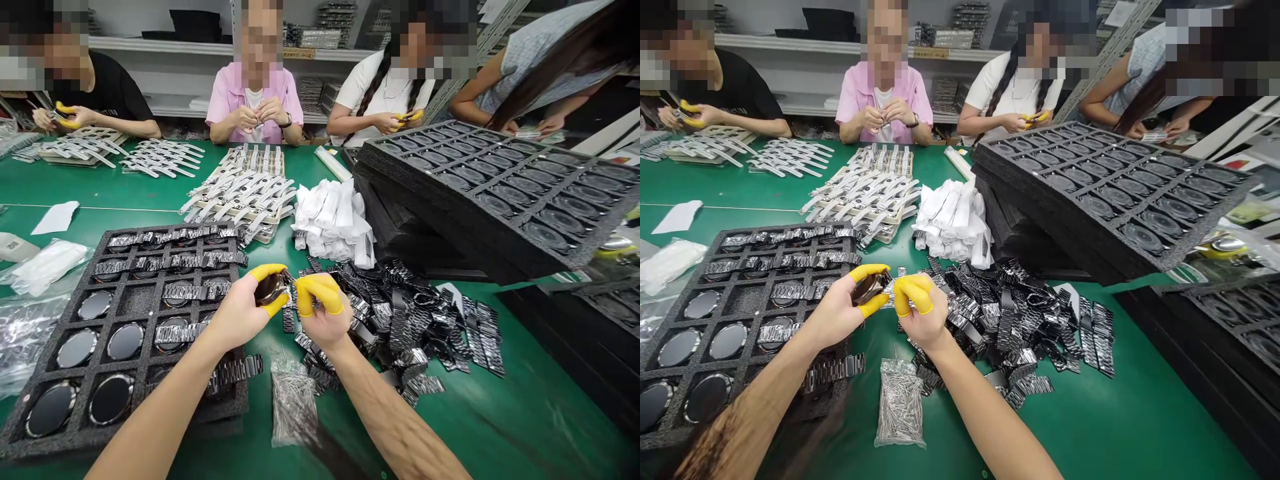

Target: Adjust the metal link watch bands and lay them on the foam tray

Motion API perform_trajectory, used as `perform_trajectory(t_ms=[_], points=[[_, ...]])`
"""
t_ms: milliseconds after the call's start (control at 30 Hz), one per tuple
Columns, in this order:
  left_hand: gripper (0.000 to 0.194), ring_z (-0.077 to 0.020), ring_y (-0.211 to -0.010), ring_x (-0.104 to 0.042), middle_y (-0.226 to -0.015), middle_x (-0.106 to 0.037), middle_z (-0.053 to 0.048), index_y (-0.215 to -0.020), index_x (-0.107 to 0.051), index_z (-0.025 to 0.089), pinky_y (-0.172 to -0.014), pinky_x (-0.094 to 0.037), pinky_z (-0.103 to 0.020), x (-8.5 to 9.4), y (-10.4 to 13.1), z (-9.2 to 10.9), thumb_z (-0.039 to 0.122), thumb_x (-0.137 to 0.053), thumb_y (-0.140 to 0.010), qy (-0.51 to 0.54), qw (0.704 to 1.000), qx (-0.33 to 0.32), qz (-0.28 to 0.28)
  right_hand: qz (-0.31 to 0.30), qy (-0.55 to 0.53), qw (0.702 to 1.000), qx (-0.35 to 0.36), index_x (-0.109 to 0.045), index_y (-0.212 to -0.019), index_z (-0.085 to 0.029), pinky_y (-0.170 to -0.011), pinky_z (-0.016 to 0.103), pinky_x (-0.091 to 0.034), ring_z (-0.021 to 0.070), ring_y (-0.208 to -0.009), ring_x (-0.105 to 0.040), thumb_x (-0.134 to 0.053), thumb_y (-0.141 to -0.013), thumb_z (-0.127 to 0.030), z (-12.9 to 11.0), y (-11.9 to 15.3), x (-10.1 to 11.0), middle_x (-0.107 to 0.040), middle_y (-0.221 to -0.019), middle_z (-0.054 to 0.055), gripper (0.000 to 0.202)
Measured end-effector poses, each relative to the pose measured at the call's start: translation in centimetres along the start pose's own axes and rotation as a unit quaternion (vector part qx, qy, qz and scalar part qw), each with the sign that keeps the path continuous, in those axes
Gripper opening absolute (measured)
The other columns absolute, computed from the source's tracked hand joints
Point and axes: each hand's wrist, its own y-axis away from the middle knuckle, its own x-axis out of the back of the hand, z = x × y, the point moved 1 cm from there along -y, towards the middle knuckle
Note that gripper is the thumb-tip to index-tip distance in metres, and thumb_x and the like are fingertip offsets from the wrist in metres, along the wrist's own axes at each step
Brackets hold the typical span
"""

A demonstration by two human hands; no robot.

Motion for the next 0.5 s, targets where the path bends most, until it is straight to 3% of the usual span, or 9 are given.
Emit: perform_trajectory(t_ms=[100,200,233,333,400,500], points=[[0.048,-0.0231,-0.11,-0.071,-0.125,-0.073,-0.01,-0.132,-0.065,0.018,-0.105,-0.057,-0.041,0.0,0.0,0.1,0.026,-0.073,-0.086,0.006,1.0,0.001,-0.002,-0.007,-0.025,0.999,-0.019,-0.066,-0.109,-0.028,-0.065,0.034,-0.058,0.0187,-0.073,-0.066,-0.063,-0.096,-0.008,-0.1,-0.1,-0.2,-0.069,-0.085,0.003,0.024],[0.05,-0.0242,-0.115,-0.069,-0.129,-0.073,-0.011,-0.133,-0.066,0.018,-0.107,-0.055,-0.041,0.1,0.0,0.2,0.028,-0.074,-0.085,0.02,1.0,0.011,-0.013,-0.025,-0.127,0.979,-0.155,-0.066,-0.101,-0.027,-0.067,0.032,-0.056,0.0171,-0.076,-0.064,-0.068,-0.097,-0.017,0.3,-0.2,-0.3,-0.067,-0.087,0.002,0.011],[0.051,-0.0242,-0.115,-0.069,-0.129,-0.073,-0.011,-0.133,-0.066,0.017,-0.106,-0.055,-0.04,0.2,0.0,0.3,0.029,-0.075,-0.084,0.031,0.999,0.018,-0.019,-0.039,-0.178,0.957,-0.227,-0.065,-0.101,-0.027,-0.068,0.031,-0.056,0.017,-0.077,-0.064,-0.072,-0.096,-0.024,0.5,-0.2,-0.4,-0.066,-0.088,0.002,0.009],[0.048,-0.0218,-0.103,-0.07,-0.119,-0.076,-0.009,-0.127,-0.07,0.017,-0.093,-0.057,-0.035,0.2,0.1,1.0,0.033,-0.079,-0.082,0.068,0.996,0.045,-0.043,-0.091,-0.312,0.866,-0.38,-0.066,-0.114,-0.028,-0.072,0.032,-0.058,0.0187,-0.086,-0.064,-0.082,-0.089,-0.045,1.2,-0.5,-0.3,-0.066,-0.098,0.003,0.034],[0.044,-0.0178,-0.088,-0.067,-0.105,-0.076,-0.007,-0.116,-0.074,0.017,-0.079,-0.055,-0.03,0.2,0.2,1.5,0.037,-0.083,-0.079,0.098,0.991,0.064,-0.065,-0.13,-0.354,0.84,-0.391,-0.07,-0.115,-0.029,-0.08,0.034,-0.059,0.0209,-0.098,-0.065,-0.084,-0.085,-0.052,1.5,-0.7,-0.1,-0.066,-0.112,0.006,0.04],[0.047,-0.0084,-0.058,-0.049,-0.072,-0.064,0.002,-0.107,-0.074,0.015,-0.053,-0.039,-0.021,0.1,0.4,1.8,0.047,-0.088,-0.075,0.15,0.98,0.102,-0.081,-0.145,-0.353,0.844,-0.377,-0.075,-0.097,-0.026,-0.096,0.043,-0.056,0.0246,-0.111,-0.065,-0.083,-0.084,-0.058,1.4,-0.9,0.0,-0.067,-0.127,0.01,0.036]])
